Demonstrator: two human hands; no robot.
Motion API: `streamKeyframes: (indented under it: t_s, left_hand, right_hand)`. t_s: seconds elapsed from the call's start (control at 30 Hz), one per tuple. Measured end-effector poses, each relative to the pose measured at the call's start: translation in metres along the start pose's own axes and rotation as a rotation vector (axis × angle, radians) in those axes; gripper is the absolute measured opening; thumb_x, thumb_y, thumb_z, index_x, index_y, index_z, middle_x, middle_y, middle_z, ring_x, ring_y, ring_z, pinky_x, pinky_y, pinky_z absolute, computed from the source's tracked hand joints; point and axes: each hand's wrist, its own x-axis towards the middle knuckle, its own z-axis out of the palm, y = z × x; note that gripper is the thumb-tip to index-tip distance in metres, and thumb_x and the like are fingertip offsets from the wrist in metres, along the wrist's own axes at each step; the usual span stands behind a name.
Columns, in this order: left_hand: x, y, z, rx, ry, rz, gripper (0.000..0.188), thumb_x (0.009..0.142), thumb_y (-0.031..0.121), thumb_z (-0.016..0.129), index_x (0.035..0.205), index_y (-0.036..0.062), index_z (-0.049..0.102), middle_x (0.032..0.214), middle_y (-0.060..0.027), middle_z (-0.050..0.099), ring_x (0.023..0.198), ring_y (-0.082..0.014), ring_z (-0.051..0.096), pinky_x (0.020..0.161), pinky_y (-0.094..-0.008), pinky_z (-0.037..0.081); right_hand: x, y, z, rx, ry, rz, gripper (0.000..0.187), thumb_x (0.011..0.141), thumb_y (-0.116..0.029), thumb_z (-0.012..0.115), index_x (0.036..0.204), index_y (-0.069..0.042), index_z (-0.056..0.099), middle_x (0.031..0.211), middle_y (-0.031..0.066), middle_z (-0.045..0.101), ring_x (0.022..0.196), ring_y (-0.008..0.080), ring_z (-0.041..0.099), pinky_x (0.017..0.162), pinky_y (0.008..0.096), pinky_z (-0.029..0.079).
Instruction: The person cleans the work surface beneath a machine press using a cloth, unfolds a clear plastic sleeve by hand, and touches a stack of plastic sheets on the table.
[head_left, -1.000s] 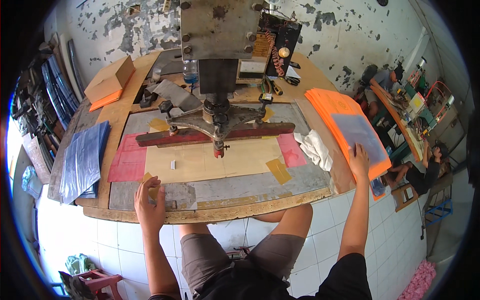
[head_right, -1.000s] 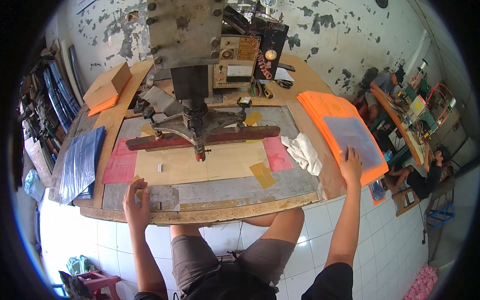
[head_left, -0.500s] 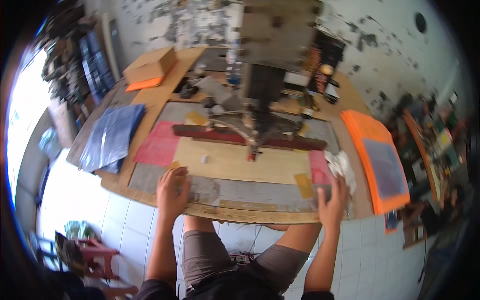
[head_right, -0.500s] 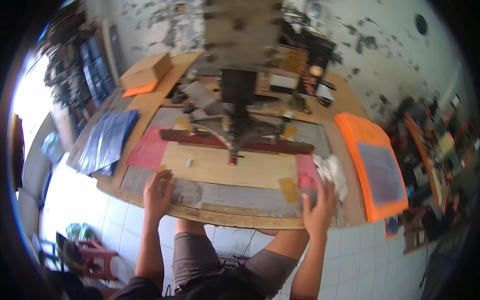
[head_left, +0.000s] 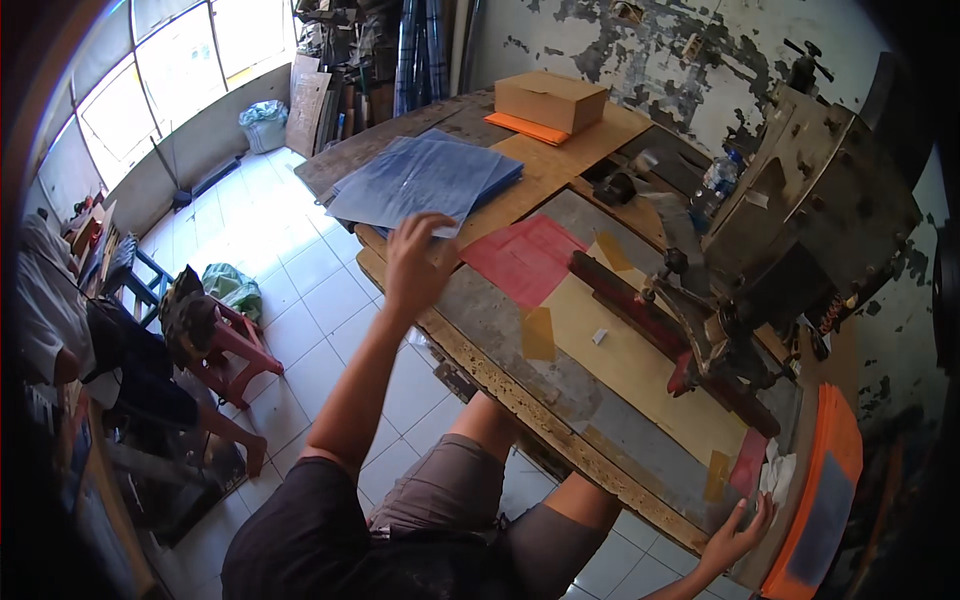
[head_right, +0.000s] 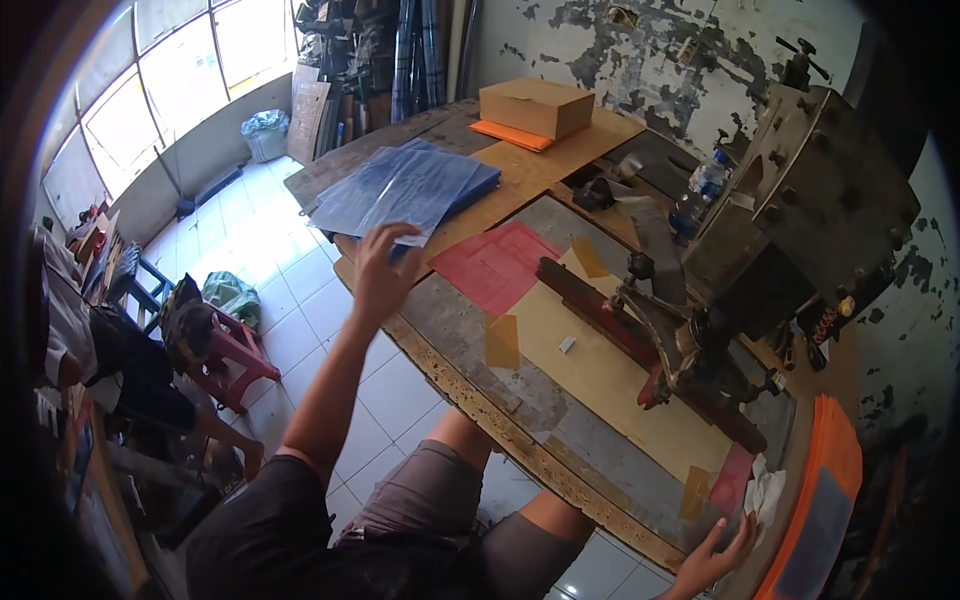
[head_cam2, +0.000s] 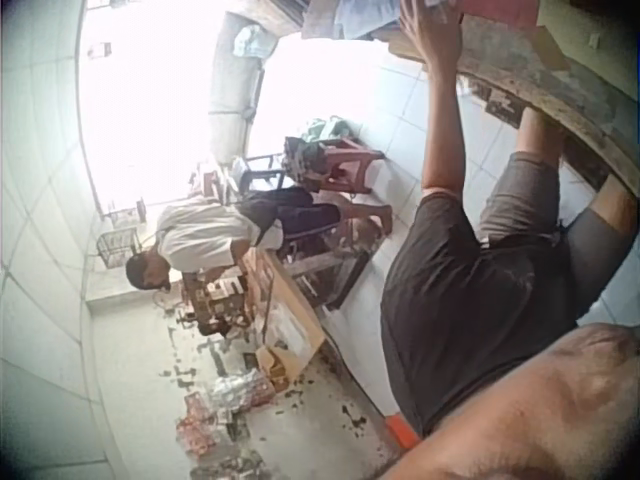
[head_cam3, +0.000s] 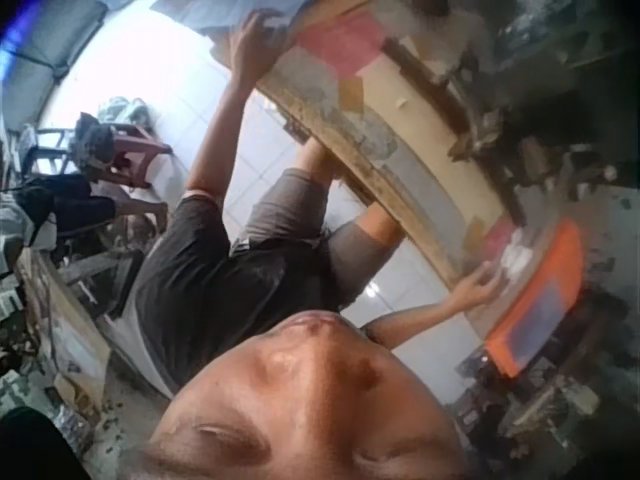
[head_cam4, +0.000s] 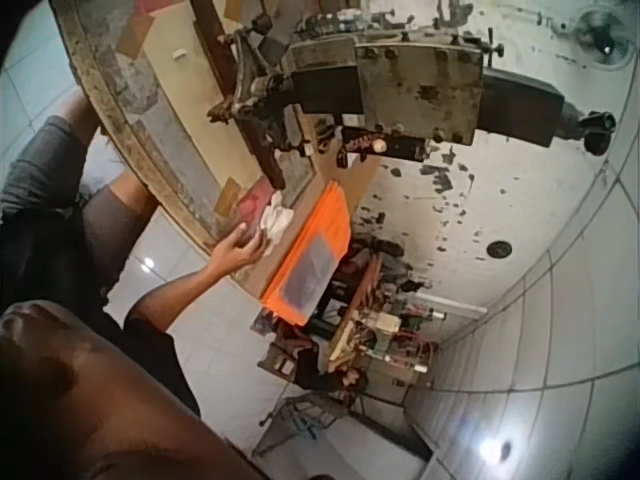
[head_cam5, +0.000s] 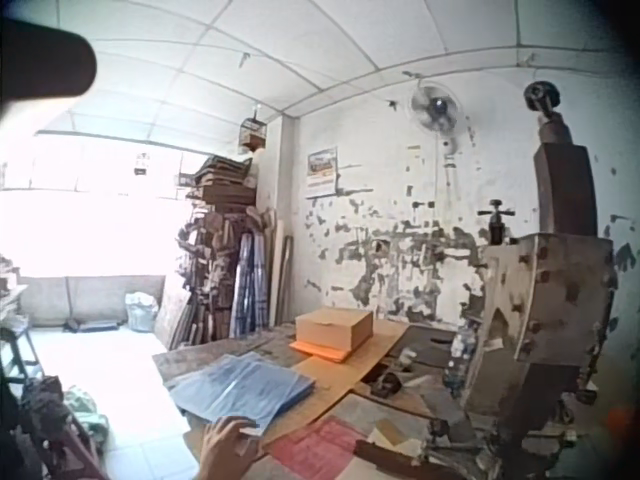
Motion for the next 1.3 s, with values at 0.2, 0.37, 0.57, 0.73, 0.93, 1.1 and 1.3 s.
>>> streamKeyframes:
  t_s: [0.2,0.37,0.57,0.73,0.93,1.1,1.3]
  left_hand:
    - [0.015,-0.071,-0.005,0.083,-0.140,0.049,0.029,0.095,0.024,0.081,0.120,0.0103,0.077,0.131,-0.0082,0.074,0.133,-0.0328,0.064,0.118,-0.0486,0.043]
    - [0.017,-0.057,-0.002,-0.008,-0.293,0.087,0.021,0.095,0.023,0.080,0.110,0.0081,0.079,0.122,-0.0075,0.077,0.126,-0.0301,0.069,0.116,-0.0472,0.045]
    - [0.020,-0.070,0.000,-0.065,-0.273,0.041,0.017,0.097,0.021,0.079,0.108,0.0088,0.080,0.121,-0.0066,0.077,0.124,-0.0298,0.070,0.113,-0.0467,0.048]
    - [0.021,-0.078,0.003,-0.091,-0.281,0.008,0.018,0.099,0.024,0.080,0.110,0.0105,0.082,0.124,-0.0051,0.078,0.126,-0.0281,0.069,0.115,-0.0468,0.046]
    - [0.018,-0.073,0.001,-0.070,-0.283,-0.004,0.021,0.099,0.026,0.080,0.112,0.0109,0.083,0.126,-0.0037,0.078,0.127,-0.0269,0.068,0.117,-0.0473,0.044]
    - [0.017,-0.076,0.002,-0.066,-0.281,-0.016,0.021,0.102,0.027,0.078,0.113,0.0098,0.083,0.126,-0.0043,0.078,0.127,-0.0272,0.068,0.117,-0.0475,0.045]
    - [0.018,-0.077,0.005,-0.038,-0.279,-0.033,0.022,0.109,0.025,0.071,0.117,0.0066,0.080,0.126,-0.0075,0.078,0.125,-0.0298,0.069,0.114,-0.0466,0.047]
  right_hand:
    - [0.001,0.007,-0.005,-0.007,0.012,0.014,0.038,0.114,-0.024,0.063,0.141,0.002,0.067,0.155,0.0204,0.062,0.152,0.0413,0.052,0.125,0.0552,0.041]
    - [0.002,0.000,-0.008,0.043,0.023,0.078,0.036,0.114,-0.022,0.064,0.136,0.006,0.069,0.148,0.0236,0.066,0.144,0.0426,0.058,0.120,0.0537,0.045]
    - [0.004,0.007,-0.003,0.050,-0.006,0.060,0.037,0.115,-0.024,0.063,0.135,0.005,0.070,0.144,0.0221,0.069,0.141,0.0397,0.061,0.119,0.0503,0.046]
    - [0.003,-0.001,-0.004,0.099,-0.003,0.115,0.039,0.115,-0.027,0.063,0.136,0.004,0.070,0.142,0.0208,0.070,0.137,0.0370,0.064,0.118,0.0471,0.047]
    - [0.003,0.005,-0.005,0.082,-0.006,0.129,0.042,0.115,-0.033,0.065,0.138,0.001,0.071,0.142,0.0171,0.072,0.132,0.0338,0.067,0.115,0.0448,0.049]
    - [0.003,0.008,-0.004,0.075,0.004,0.099,0.042,0.115,-0.034,0.065,0.137,0.001,0.072,0.141,0.0172,0.073,0.132,0.0340,0.067,0.114,0.0449,0.050]
    - [0.003,0.000,-0.005,0.086,0.002,0.116,0.041,0.114,-0.033,0.065,0.135,0.002,0.073,0.138,0.0176,0.074,0.130,0.0340,0.068,0.114,0.0447,0.050]
